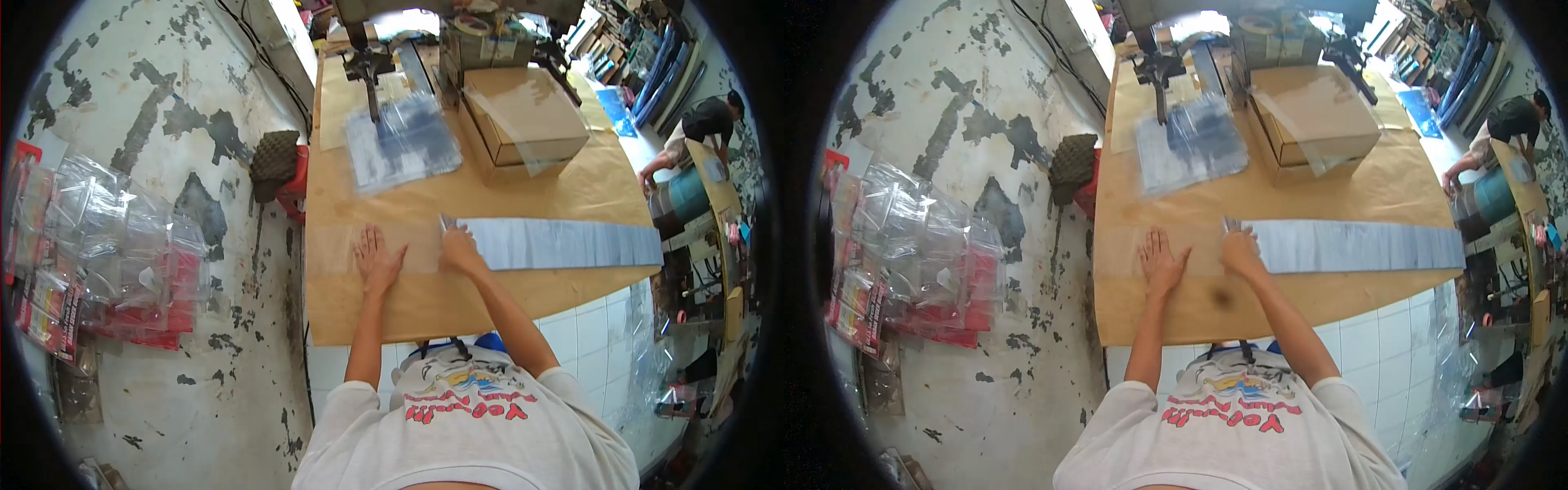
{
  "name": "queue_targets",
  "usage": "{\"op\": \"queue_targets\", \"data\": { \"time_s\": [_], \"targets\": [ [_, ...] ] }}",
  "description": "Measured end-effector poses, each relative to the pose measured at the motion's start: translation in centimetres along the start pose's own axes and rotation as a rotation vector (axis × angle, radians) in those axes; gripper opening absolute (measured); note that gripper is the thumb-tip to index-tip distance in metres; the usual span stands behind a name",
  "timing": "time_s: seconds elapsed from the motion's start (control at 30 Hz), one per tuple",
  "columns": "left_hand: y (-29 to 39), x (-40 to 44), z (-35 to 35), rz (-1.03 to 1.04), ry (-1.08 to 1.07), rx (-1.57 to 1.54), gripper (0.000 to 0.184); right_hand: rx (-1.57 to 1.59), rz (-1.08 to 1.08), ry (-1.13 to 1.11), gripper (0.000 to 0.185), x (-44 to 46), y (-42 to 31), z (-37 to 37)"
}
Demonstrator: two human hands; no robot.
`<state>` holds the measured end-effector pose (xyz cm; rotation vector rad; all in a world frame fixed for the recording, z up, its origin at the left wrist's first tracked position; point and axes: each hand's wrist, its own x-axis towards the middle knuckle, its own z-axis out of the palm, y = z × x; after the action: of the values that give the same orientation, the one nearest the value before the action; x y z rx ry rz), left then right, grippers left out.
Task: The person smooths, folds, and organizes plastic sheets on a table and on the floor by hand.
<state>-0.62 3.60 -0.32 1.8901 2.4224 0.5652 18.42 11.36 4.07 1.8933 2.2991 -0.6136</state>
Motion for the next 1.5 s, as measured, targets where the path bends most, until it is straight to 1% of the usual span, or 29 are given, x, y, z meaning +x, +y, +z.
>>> {"op": "queue_targets", "data": {
  "time_s": [0.07,0.1,0.17,0.3,0.43,0.47,0.5,0.53,0.57,0.6,0.63,0.67,0.7,0.77,0.83,0.93,0.97,1.0,1.07,1.1,1.13,1.23,1.27,1.33,1.37,1.4,1.43,1.47,1.5],
  "targets": [
    [-0.5,0.1,0.0,-0.004,-0.024,-0.022,0.083,0.153,-0.127,-0.292,0.053,1.7,3.9,-5.1],
    [-0.6,0.0,-0.1,-0.004,-0.040,-0.032,0.081,0.390,-0.253,-0.091,0.036,2.2,6.8,-5.0],
    [-1.0,0.1,-0.7,-0.034,-0.054,-0.099,0.067,0.285,-0.260,-0.240,0.039,1.5,8.5,-8.4],
    [1.1,-0.1,1.3,-0.022,0.073,-0.254,0.041,0.153,-0.493,-0.187,0.044,-3.9,4.4,-10.8],
    [1.4,-1.5,-2.0,-0.332,0.038,-0.138,0.031,0.827,-0.679,0.024,0.036,-9.4,4.0,-13.1],
    [-0.8,-2.2,-2.9,-0.444,0.004,-0.067,0.029,0.948,-0.689,0.104,0.034,-10.8,4.9,-15.3],
    [-5.3,-3.0,-2.0,-0.486,0.147,-0.029,0.028,1.009,-0.652,0.142,0.034,-11.7,7.1,-18.2],
    [-5.3,-4.2,-7.9,-0.453,0.263,-0.183,0.024,1.073,-0.608,0.175,0.035,-12.8,10.2,-21.1],
    [-9.3,-4.5,-9.0,-0.621,0.382,-0.014,0.023,1.105,-0.434,0.322,0.039,-14.3,13.7,-23.5],
    [-13.9,-5.8,-10.2,-0.603,0.596,0.011,0.022,1.142,-0.255,0.459,0.044,-15.8,17.2,-25.9],
    [-22.3,-6.8,-9.7,-0.688,0.628,0.129,0.022,1.194,-0.245,0.549,0.048,-17.1,21.8,-28.3],
    [-23.2,-7.4,-13.1,-0.850,0.567,0.148,0.022,1.090,-0.204,0.686,0.046,-18.6,25.9,-31.3],
    [-29.0,-8.2,-12.9,-0.981,0.449,0.348,0.024,1.023,-0.287,0.867,0.043,-18.5,30.7,-33.6],
    [-31.6,-9.0,-14.9,-1.153,0.406,0.227,0.027,0.999,-0.256,0.973,0.041,-19.9,34.3,-38.0],
    [-30.1,-8.2,-16.4,-1.121,0.394,0.307,0.034,0.941,-0.190,1.009,0.042,-18.6,41.7,-38.4],
    [-28.0,-6.5,-15.6,-0.997,0.524,0.062,0.039,0.984,-0.027,0.969,0.043,-15.2,52.5,-34.6],
    [-25.4,-6.2,-15.1,-0.839,0.561,-0.130,0.040,0.983,-0.013,0.932,0.044,-13.5,56.8,-32.3],
    [-20.3,-5.7,-15.1,-0.672,0.594,-0.316,0.041,0.984,0.003,0.896,0.046,-11.7,61.0,-29.7],
    [-9.4,-4.0,-15.9,-0.447,0.449,-0.465,0.037,0.603,0.014,0.874,0.050,-8.9,66.7,-23.9],
    [-4.1,-2.8,-15.1,-0.413,0.460,-0.840,0.031,0.628,0.158,0.870,0.056,-7.7,67.6,-20.9],
    [-5.6,-3.0,-10.2,-0.081,0.341,-0.604,0.030,0.488,0.437,0.785,0.046,-8.3,64.5,-20.1],
    [0.5,-1.0,-4.2,0.094,-0.077,-0.264,0.054,-0.132,1.000,0.799,0.038,-7.6,54.2,-18.1],
    [4.5,-0.8,-5.5,0.050,-0.171,-0.164,0.063,-0.062,0.886,0.854,0.039,-6.2,54.7,-15.8],
    [5.8,-1.1,-2.1,0.045,-0.060,-0.034,0.073,-0.011,0.578,0.962,0.046,-0.7,54.6,-7.2],
    [5.9,-1.5,-0.8,0.044,-0.002,0.029,0.079,0.068,0.435,0.943,0.047,-0.1,49.5,-4.5],
    [5.9,-1.5,-0.8,0.027,-0.021,0.033,0.082,0.139,0.278,0.689,0.045,1.8,47.0,-0.1],
    [5.9,-1.7,-1.1,0.010,-0.040,0.039,0.085,0.383,0.215,0.490,0.044,-1.9,35.5,-3.9],
    [5.7,-1.9,-1.6,-0.009,-0.065,0.049,0.088,0.247,-0.008,0.660,0.048,-0.6,31.9,1.9],
    [5.1,-2.1,-2.1,-0.015,-0.061,0.059,0.090,0.331,0.034,0.623,0.063,-2.5,24.6,1.8]
  ]
}}
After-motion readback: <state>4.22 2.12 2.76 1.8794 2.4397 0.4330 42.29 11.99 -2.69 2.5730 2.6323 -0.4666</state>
